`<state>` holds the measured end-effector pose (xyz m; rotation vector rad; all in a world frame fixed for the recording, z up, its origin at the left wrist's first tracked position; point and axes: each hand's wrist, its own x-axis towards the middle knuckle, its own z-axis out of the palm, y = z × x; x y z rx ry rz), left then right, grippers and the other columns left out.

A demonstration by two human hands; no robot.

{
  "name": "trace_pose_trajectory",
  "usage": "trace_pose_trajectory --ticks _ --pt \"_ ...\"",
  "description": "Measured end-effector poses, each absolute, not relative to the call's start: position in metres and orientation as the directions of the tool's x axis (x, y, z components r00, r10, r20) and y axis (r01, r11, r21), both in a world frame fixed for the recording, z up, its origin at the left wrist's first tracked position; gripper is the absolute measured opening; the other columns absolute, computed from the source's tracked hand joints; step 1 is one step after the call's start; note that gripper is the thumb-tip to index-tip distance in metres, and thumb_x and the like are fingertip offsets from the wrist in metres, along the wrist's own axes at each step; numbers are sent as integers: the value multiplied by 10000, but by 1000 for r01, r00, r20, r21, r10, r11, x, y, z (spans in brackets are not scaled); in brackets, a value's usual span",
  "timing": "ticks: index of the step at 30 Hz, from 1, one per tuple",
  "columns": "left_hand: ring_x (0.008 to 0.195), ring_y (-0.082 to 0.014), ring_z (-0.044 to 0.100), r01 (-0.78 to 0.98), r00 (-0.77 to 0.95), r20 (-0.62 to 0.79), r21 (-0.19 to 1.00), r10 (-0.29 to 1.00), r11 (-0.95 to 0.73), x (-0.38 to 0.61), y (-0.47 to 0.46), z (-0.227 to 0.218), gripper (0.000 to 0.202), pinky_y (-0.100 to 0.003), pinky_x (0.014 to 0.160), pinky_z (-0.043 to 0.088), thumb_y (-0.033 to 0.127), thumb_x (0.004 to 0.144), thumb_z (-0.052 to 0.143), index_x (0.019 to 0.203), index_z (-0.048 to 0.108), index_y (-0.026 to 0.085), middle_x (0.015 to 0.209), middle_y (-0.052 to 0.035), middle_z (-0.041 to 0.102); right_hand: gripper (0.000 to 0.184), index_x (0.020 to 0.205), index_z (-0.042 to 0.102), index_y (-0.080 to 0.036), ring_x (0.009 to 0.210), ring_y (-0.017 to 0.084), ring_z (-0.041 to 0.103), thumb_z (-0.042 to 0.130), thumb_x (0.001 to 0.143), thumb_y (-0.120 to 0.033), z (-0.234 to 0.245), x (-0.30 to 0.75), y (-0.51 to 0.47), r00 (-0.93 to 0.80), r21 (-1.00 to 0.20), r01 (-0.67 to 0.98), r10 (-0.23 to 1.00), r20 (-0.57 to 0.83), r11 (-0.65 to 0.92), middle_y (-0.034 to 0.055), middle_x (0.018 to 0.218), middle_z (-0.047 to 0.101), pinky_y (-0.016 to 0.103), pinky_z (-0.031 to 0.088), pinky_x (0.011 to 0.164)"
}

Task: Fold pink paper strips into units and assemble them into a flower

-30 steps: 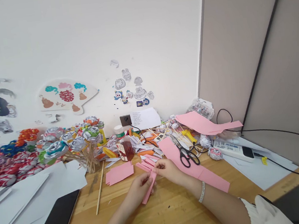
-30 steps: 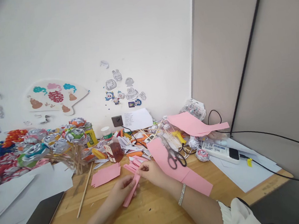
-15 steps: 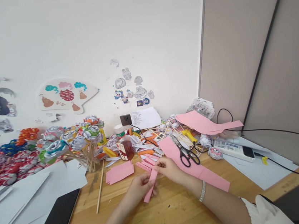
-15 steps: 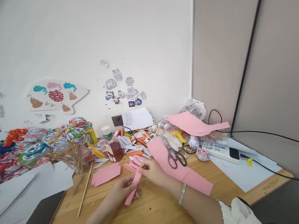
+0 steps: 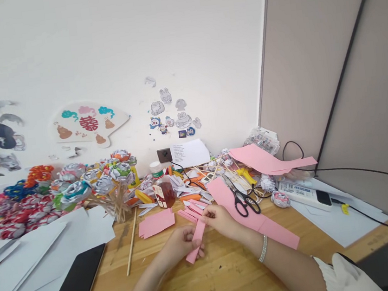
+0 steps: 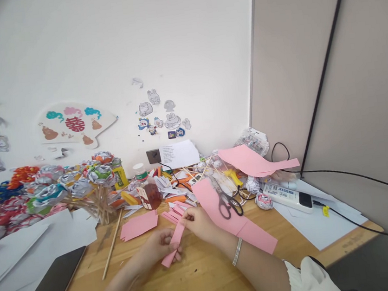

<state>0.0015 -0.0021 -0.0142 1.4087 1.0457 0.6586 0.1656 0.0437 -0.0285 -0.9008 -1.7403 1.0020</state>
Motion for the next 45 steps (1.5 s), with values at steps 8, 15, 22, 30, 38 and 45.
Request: trace_pose_trajectory --ticks 8,15,22,30,38,45 --pt "568 -157 633 272 471 -226 957 853 103 -2 -5 -9 239 -282 556 486 328 609 647 700 517 149 661 -12 640 118 634 561 -149 566 118 484 558 703 -245 -25 170 46 -308 -900 169 889 340 403 -11 600 544 224 376 535" --pt "606 -181 645 290 460 -232 952 857 102 -2 -4 -11 202 -320 602 500 281 591 653 663 519 149 647 -6 632 106 635 542 -152 554 117 503 542 711 -225 -25 174 50 -309 -903 142 885 349 405 -15 579 554 222 397 538" --pt "645 -174 651 275 484 -217 958 847 88 -2 -7 -6 206 -301 620 498 309 631 640 704 546 140 709 -25 646 129 647 539 -151 566 118 500 553 709 -263 -26 175 53 -280 -905 136 891 356 404 -15 594 539 226 402 549" --pt "573 -140 633 299 474 -268 945 839 133 -1 -10 2 300 -250 566 484 384 598 688 690 542 138 657 -25 653 184 649 511 -157 565 126 491 540 718 -325 -14 182 55 -215 -910 90 900 379 405 -18 583 513 249 393 565" --pt "568 -162 644 238 432 -270 955 860 180 -6 -3 -9 427 -282 570 486 552 656 573 729 545 132 668 -52 681 183 647 506 -155 563 115 466 529 729 -316 -14 183 56 -207 -897 105 892 403 430 -24 587 492 235 376 554" --pt "499 -150 631 184 413 -284 957 865 227 -5 -1 -11 462 -254 509 461 576 652 565 716 556 119 586 -44 672 189 653 500 -157 556 116 473 514 741 -324 -14 184 56 -196 -897 106 893 404 429 -30 573 494 235 377 552"
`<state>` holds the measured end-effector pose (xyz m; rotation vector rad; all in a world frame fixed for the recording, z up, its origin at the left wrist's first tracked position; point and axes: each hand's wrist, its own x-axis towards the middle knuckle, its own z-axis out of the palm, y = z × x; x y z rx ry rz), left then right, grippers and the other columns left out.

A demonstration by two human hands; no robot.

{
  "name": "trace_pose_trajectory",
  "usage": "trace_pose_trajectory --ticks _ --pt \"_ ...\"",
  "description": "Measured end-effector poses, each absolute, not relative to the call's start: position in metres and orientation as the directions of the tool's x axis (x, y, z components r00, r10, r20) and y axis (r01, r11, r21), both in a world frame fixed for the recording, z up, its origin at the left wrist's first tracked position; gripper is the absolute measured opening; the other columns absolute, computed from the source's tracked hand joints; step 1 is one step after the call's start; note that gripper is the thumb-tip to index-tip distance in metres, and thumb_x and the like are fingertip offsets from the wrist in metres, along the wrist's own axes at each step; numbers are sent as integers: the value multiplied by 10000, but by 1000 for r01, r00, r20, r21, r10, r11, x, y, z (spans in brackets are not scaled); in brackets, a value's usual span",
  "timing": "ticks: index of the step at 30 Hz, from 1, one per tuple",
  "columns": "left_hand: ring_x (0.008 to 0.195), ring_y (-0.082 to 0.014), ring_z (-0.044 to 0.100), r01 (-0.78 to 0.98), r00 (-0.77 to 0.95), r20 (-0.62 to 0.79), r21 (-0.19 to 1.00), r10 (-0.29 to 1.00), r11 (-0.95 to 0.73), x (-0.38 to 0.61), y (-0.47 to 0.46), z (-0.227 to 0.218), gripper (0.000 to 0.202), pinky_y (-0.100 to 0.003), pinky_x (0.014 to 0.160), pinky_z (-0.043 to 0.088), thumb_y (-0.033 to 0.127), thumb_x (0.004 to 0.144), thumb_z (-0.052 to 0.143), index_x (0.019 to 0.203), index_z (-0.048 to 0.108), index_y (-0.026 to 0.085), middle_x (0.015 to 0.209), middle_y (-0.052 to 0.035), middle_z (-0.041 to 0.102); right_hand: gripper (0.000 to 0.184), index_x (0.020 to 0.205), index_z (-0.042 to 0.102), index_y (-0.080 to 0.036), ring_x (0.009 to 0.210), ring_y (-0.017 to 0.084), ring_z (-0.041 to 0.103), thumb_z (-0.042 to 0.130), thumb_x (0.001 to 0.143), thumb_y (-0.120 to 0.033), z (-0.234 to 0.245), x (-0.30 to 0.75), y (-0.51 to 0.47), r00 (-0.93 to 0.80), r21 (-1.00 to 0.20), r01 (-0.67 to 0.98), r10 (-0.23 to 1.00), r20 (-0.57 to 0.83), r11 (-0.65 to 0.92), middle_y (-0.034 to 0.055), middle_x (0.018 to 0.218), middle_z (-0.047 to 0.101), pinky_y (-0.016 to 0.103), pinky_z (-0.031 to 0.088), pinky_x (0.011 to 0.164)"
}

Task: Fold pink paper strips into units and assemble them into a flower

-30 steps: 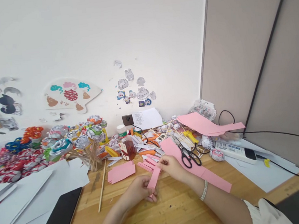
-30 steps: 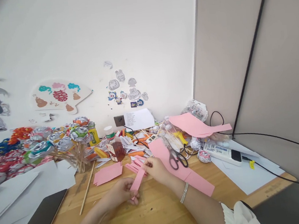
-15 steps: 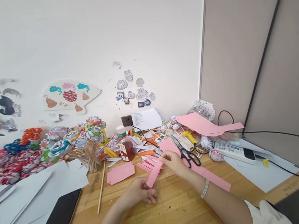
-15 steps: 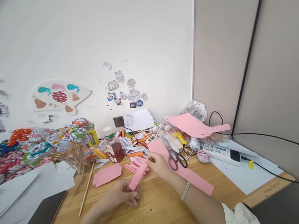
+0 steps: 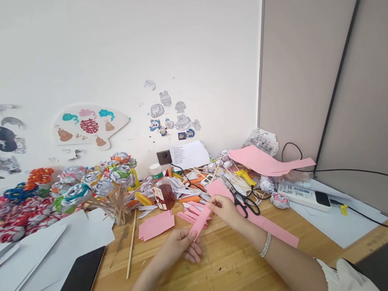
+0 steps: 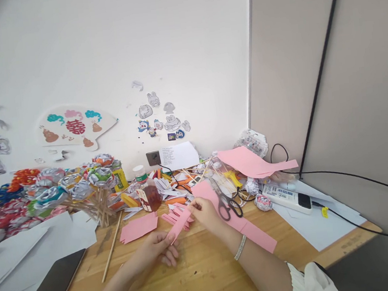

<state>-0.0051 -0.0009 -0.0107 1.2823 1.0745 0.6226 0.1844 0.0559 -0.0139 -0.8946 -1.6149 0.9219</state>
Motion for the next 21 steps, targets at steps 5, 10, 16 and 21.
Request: trace_pose_trajectory --ticks 5,10,16,21 --pt "482 -147 627 169 419 -283 958 863 232 -5 -2 -10 459 -240 486 451 580 664 551 702 544 123 580 -56 680 193 645 493 -164 550 115 471 509 741 -329 -14 184 55 -193 -896 114 894 404 430 -32 564 488 235 381 546" --pt "459 -155 623 186 421 -280 958 863 220 -4 -4 -10 469 -243 459 440 609 675 507 668 511 141 561 -58 676 202 647 494 -167 554 118 475 513 740 -346 -13 183 55 -198 -900 100 895 400 425 -32 563 487 239 388 547" --pt "367 -137 576 198 359 -194 972 913 129 -1 0 -18 485 -217 374 394 643 668 468 644 477 158 483 -32 641 333 666 488 -164 515 107 462 559 701 -488 -9 182 52 -236 -950 -56 920 313 309 -37 539 477 239 386 519" --pt "322 -117 539 152 319 -114 986 941 68 3 1 -20 466 -209 353 391 626 685 464 634 462 163 440 -7 608 385 802 487 -160 474 75 474 551 709 -528 -12 176 43 -466 -976 -206 870 160 68 -19 638 535 199 370 448"
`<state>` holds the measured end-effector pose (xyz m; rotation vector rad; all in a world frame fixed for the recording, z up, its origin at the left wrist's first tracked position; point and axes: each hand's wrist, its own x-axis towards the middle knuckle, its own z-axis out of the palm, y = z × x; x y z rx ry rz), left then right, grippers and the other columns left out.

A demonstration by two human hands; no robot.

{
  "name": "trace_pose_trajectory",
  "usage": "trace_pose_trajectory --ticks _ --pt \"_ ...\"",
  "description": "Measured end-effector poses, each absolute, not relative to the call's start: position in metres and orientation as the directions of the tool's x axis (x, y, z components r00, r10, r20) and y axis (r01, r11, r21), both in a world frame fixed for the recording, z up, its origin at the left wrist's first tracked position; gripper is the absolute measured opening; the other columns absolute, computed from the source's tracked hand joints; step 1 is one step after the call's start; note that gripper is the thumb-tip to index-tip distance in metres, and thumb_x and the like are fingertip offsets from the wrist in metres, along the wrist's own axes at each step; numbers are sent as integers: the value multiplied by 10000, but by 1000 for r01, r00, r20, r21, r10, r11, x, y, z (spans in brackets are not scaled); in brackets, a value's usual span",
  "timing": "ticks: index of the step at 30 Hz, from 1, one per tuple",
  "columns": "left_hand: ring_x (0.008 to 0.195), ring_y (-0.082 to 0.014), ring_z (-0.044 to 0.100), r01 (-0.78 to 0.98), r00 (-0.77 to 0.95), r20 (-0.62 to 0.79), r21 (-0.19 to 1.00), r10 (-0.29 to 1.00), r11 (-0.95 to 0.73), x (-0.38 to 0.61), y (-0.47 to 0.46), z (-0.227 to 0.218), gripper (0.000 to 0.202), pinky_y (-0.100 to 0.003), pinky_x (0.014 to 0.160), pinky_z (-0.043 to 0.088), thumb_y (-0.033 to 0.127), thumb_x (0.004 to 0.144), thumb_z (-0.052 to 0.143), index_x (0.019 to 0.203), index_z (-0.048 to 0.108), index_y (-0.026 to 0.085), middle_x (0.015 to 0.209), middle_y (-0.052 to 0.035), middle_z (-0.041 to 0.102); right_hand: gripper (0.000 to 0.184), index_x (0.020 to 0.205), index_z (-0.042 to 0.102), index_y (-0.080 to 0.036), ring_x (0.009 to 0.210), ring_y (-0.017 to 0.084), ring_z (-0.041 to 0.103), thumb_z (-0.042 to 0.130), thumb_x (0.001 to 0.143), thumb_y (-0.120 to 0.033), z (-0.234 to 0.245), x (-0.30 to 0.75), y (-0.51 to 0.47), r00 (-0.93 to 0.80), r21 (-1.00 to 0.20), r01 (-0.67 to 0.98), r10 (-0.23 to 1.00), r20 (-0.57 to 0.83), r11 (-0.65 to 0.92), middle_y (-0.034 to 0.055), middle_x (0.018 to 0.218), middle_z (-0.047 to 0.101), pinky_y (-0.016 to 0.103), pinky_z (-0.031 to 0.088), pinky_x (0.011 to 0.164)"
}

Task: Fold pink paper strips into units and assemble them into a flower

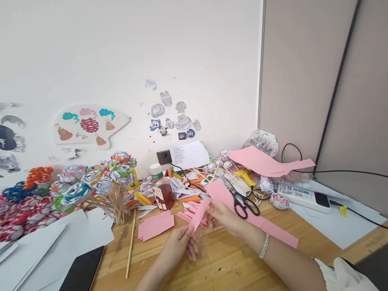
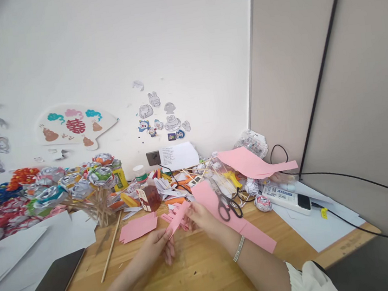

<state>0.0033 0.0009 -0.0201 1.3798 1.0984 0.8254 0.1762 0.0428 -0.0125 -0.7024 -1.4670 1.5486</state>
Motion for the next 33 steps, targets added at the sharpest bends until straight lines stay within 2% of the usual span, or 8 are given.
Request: trace_pose_trajectory --ticks 4,9,19,25,29,33 --pt "311 -113 528 148 336 -123 986 934 77 6 0 -21 456 -201 337 375 613 696 463 642 470 161 421 -1 594 342 836 505 -159 447 65 481 656 653 -406 -19 167 35 -565 -986 -166 820 95 0 -37 622 550 188 378 437" --pt "303 -106 522 156 358 -145 983 922 94 7 -1 -22 462 -178 313 328 621 693 459 660 474 161 413 2 594 257 761 542 -143 464 68 499 653 662 -353 -22 161 32 -508 -980 -200 854 111 8 -27 618 577 198 398 462" --pt "306 -105 524 134 408 -176 982 896 132 7 -2 -20 431 -183 324 347 594 708 468 654 462 167 418 8 596 190 693 562 -123 448 69 500 644 656 -290 -24 159 33 -455 -985 -167 883 111 38 -17 561 578 192 389 446" --pt "362 -102 560 133 442 -183 981 878 138 3 -1 -18 412 -189 373 392 559 705 516 717 492 149 514 -3 631 139 683 551 -143 477 86 506 634 663 -252 -23 160 31 -439 -982 -172 885 153 84 -24 563 567 206 401 465" --pt "365 -96 554 138 452 -156 985 878 104 3 -2 -15 373 -186 381 407 505 706 557 712 514 135 502 0 620 174 739 570 -144 487 89 498 644 663 -282 -18 159 28 -452 -985 -162 882 134 66 -27 564 556 210 400 467" --pt "345 -87 537 99 445 -171 985 879 141 4 -5 -13 324 -171 356 390 444 732 556 736 547 120 484 -2 613 394 961 547 -142 494 88 502 679 626 -302 -16 157 25 -474 -985 -169 874 109 31 -30 616 576 213 405 465"
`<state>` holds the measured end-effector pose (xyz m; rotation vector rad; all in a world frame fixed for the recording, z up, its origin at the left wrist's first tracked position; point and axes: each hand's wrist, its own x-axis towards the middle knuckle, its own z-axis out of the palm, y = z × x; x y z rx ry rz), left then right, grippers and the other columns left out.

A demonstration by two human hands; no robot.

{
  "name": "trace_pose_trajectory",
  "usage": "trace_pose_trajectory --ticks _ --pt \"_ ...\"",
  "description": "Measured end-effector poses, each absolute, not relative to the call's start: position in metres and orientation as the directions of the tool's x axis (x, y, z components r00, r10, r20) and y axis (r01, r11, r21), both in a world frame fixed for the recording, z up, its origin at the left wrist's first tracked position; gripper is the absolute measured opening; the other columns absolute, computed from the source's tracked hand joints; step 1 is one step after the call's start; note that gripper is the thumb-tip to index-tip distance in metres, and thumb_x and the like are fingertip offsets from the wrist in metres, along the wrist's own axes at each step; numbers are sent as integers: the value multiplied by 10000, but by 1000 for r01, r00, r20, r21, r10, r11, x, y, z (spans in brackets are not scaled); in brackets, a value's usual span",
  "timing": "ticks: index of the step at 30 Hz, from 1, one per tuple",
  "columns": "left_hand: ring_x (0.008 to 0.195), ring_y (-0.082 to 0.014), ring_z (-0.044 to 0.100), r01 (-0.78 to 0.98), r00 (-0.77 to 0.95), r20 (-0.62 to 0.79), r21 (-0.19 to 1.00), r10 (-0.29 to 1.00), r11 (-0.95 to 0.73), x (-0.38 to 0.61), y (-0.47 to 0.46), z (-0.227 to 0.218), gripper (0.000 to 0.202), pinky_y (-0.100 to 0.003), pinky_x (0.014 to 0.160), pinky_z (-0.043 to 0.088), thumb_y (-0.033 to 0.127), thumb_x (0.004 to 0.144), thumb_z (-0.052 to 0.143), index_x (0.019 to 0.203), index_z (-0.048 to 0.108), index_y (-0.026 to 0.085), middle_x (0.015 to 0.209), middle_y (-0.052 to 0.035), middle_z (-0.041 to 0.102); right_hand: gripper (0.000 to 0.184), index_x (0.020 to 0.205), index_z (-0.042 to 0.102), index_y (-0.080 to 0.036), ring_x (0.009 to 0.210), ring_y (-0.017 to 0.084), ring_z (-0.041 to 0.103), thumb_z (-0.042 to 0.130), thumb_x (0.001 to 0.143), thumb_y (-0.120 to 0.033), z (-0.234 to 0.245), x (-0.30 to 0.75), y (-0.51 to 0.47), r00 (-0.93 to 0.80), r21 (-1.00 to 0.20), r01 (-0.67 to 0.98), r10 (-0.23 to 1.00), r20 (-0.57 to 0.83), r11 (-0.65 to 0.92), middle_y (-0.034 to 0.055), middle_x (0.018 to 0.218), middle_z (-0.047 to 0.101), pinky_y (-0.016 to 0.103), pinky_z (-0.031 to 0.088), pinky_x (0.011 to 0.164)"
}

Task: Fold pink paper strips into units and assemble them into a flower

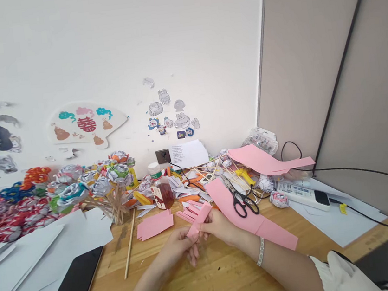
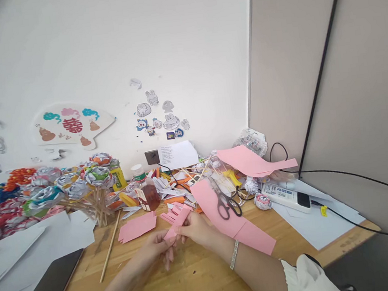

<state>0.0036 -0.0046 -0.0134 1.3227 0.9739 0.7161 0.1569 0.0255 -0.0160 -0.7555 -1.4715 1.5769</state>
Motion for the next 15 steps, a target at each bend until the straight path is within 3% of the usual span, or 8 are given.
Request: trace_pose_trajectory --ticks 3,6,12,15 --pt "363 -87 549 83 428 -216 976 877 200 5 -6 -13 321 -168 365 395 444 736 547 732 549 123 512 -7 618 359 861 566 -119 483 87 506 694 607 -337 -16 156 25 -489 -989 -147 866 100 31 -24 596 580 213 402 462" --pt "383 -86 559 143 440 -179 981 880 128 5 -5 -12 335 -161 375 393 461 732 552 739 546 126 521 4 607 313 723 564 -119 455 84 501 709 584 -359 -17 158 26 -506 -994 -105 858 87 39 -21 560 577 212 400 444" --pt "355 -84 528 205 468 -158 976 869 67 0 -4 -9 361 -178 362 395 486 708 565 753 547 128 497 27 575 323 644 567 -109 398 65 490 593 710 -424 -20 163 32 -591 -994 -102 801 91 38 -5 525 582 191 377 415" --pt "346 -91 525 208 465 -172 975 868 82 1 -5 -9 362 -181 352 380 487 707 562 760 546 130 487 22 581 330 646 563 -107 385 59 488 595 709 -430 -23 163 35 -598 -993 -119 797 86 17 -10 517 584 186 384 415"
